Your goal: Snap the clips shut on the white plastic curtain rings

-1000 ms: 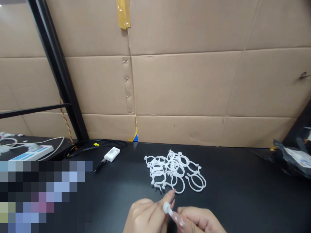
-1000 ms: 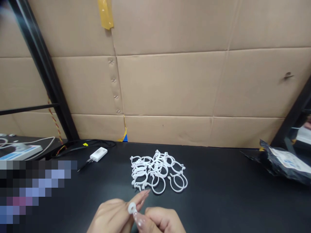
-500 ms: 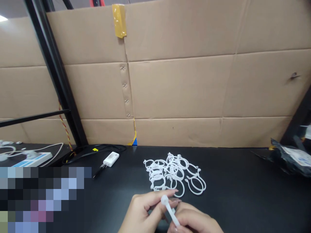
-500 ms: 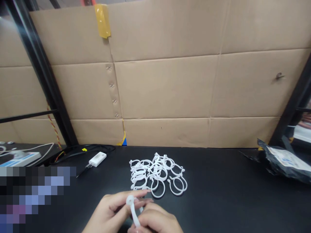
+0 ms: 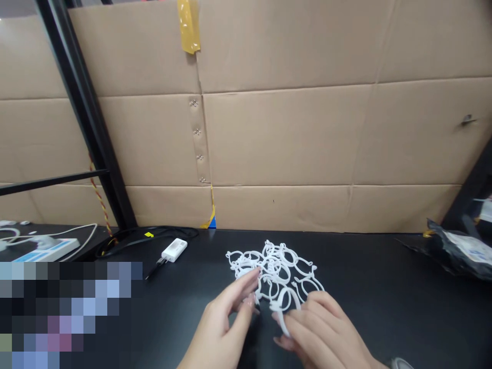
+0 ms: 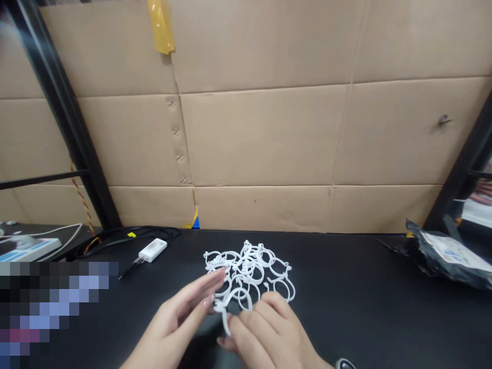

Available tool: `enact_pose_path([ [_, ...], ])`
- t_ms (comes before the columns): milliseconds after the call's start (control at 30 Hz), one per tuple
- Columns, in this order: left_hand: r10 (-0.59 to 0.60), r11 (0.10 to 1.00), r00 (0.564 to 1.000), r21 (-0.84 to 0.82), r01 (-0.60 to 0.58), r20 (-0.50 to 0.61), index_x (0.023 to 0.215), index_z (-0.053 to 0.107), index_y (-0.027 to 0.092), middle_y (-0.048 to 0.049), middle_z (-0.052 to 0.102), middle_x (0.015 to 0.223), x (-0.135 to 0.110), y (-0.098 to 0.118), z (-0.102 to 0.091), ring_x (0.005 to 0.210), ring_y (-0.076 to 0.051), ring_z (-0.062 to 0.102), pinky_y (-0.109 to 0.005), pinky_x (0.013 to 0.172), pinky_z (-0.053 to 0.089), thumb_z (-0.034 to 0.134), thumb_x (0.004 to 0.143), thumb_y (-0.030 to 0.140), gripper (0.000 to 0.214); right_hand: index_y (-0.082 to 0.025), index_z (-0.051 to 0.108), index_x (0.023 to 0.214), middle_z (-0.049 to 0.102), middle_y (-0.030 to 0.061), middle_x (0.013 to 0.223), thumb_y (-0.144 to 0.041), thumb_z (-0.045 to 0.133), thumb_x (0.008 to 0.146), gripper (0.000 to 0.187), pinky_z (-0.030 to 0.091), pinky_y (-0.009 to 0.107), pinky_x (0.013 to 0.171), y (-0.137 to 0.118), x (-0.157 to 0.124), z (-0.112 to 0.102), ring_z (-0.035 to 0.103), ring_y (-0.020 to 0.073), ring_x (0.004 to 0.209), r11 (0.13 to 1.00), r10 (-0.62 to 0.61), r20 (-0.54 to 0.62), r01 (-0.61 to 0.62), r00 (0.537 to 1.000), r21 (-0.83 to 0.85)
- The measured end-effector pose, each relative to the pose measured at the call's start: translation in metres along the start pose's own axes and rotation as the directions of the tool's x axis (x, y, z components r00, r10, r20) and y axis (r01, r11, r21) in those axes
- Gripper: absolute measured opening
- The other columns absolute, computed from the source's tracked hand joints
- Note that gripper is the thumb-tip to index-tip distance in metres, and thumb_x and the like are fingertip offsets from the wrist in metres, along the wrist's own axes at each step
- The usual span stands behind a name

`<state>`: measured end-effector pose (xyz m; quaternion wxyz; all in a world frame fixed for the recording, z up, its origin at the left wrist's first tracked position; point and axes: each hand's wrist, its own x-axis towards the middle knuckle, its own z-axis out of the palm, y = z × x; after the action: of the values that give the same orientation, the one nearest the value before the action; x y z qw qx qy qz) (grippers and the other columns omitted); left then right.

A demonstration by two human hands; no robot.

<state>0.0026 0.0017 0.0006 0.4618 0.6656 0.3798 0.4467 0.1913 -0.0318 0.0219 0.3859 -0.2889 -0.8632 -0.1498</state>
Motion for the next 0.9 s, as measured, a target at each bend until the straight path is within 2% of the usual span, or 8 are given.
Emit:
enact_pose_path([
  [67, -0.034, 0.999, 0.998, -0.034, 0.033, -0.043, 0.124, 0.053, 0.027, -0.0028, 0.049, 0.137, 0.002, -0.003, -0.001, 0.126, -0.022, 0.043, -0.039, 0.105, 0.035, 0.047, 0.088, 0.033, 0.037, -0.018, 0.056, 0.094, 0.064, 0.0035, 0.073, -0.015, 0.045, 0.09, 0.012, 0.048, 0.032, 0.064, 0.014, -0.002, 0.0, 0.059, 0.0171, 0.066, 0.985, 0.169, -0.061, -0.167, 0.984, 0.039],
  [133, -0.057, 0.997, 0.995, -0.062, 0.052, -0.076, 0.121, 0.056, 0.026, -0.0037, 0.045, 0.14, 0.005, -0.003, -0.002, 0.13, -0.024, 0.037, -0.041, 0.106, 0.033, 0.052, 0.084, 0.038, 0.039, -0.02, 0.055, 0.089, 0.062, 0.0056, 0.084, -0.024, 0.043, 0.092, 0.013, 0.049, 0.032, 0.071, 0.038, -0.005, -0.004, 0.06, 0.0186, 0.077, 0.92, 0.39, -0.075, -0.392, 0.918, -0.015],
  [233, -0.12, 0.982, 0.99, -0.157, 0.106, -0.077, 0.115, 0.06, 0.023, -0.0079, 0.05, 0.135, 0.007, 0.003, -0.003, 0.126, -0.028, 0.042, -0.043, 0.102, 0.036, 0.059, 0.077, 0.044, 0.044, -0.02, 0.052, 0.072, 0.056, 0.0065, 0.085, -0.031, 0.035, 0.095, 0.031, 0.049, 0.028, 0.065, 0.08, -0.013, -0.012, 0.058, 0.0161, 0.07, 0.766, 0.59, -0.013, -0.565, 0.807, -0.305],
  [333, -0.192, 0.961, 0.98, -0.214, 0.177, -0.053, 0.112, 0.061, 0.021, -0.0095, 0.056, 0.128, 0.007, 0.01, -0.003, 0.119, -0.028, 0.05, -0.04, 0.096, 0.043, 0.062, 0.075, 0.045, 0.044, -0.018, 0.055, 0.067, 0.055, 0.0077, 0.081, -0.027, 0.039, 0.092, 0.032, 0.046, 0.03, 0.058, 0.112, -0.024, -0.017, 0.056, 0.0165, 0.062, 0.7, 0.633, 0.027, -0.558, 0.773, -0.445],
  [433, -0.195, 0.96, 0.98, -0.214, 0.181, -0.047, 0.111, 0.062, 0.021, -0.009, 0.057, 0.127, 0.006, 0.01, 0.0, 0.118, -0.027, 0.051, -0.035, 0.091, 0.047, 0.063, 0.076, 0.043, 0.041, -0.016, 0.059, 0.064, 0.054, 0.0078, 0.075, -0.022, 0.044, 0.088, 0.028, 0.044, 0.03, 0.056, 0.124, -0.035, -0.014, 0.054, 0.0168, 0.059, 0.668, 0.652, 0.093, -0.511, 0.753, -0.541],
  [567, -0.132, 0.97, 0.987, -0.218, 0.11, -0.089, 0.108, 0.064, 0.021, -0.0098, 0.062, 0.119, 0.006, 0.0, 0.002, 0.113, -0.027, 0.056, -0.032, 0.082, 0.051, 0.061, 0.078, 0.041, 0.036, -0.016, 0.06, 0.062, 0.055, 0.0078, 0.073, -0.02, 0.049, 0.085, 0.026, 0.044, 0.03, 0.056, 0.123, -0.042, -0.011, 0.054, 0.0175, 0.059, 0.653, 0.661, 0.163, -0.454, 0.732, -0.606],
  [700, -0.121, 0.975, 0.99, -0.195, 0.106, -0.065, 0.107, 0.064, 0.022, -0.0098, 0.065, 0.115, 0.007, -0.006, 0.001, 0.112, -0.026, 0.057, -0.031, 0.081, 0.051, 0.061, 0.079, 0.04, 0.034, -0.015, 0.062, 0.065, 0.056, 0.0099, 0.076, -0.019, 0.052, 0.084, 0.022, 0.044, 0.032, 0.06, 0.122, -0.043, -0.013, 0.057, 0.0226, 0.068, 0.646, 0.663, 0.186, -0.43, 0.725, -0.63],
  [900, -0.143, 0.974, 0.988, -0.186, 0.13, -0.056, 0.108, 0.065, 0.021, -0.0099, 0.068, 0.11, 0.006, -0.002, 0.002, 0.111, -0.026, 0.057, -0.033, 0.085, 0.049, 0.06, 0.079, 0.042, 0.036, -0.014, 0.061, 0.068, 0.054, 0.0101, 0.077, -0.027, 0.05, 0.088, 0.026, 0.044, 0.034, 0.06, 0.119, -0.037, -0.017, 0.056, 0.0239, 0.069, 0.649, 0.678, 0.153, -0.488, 0.719, -0.583],
])
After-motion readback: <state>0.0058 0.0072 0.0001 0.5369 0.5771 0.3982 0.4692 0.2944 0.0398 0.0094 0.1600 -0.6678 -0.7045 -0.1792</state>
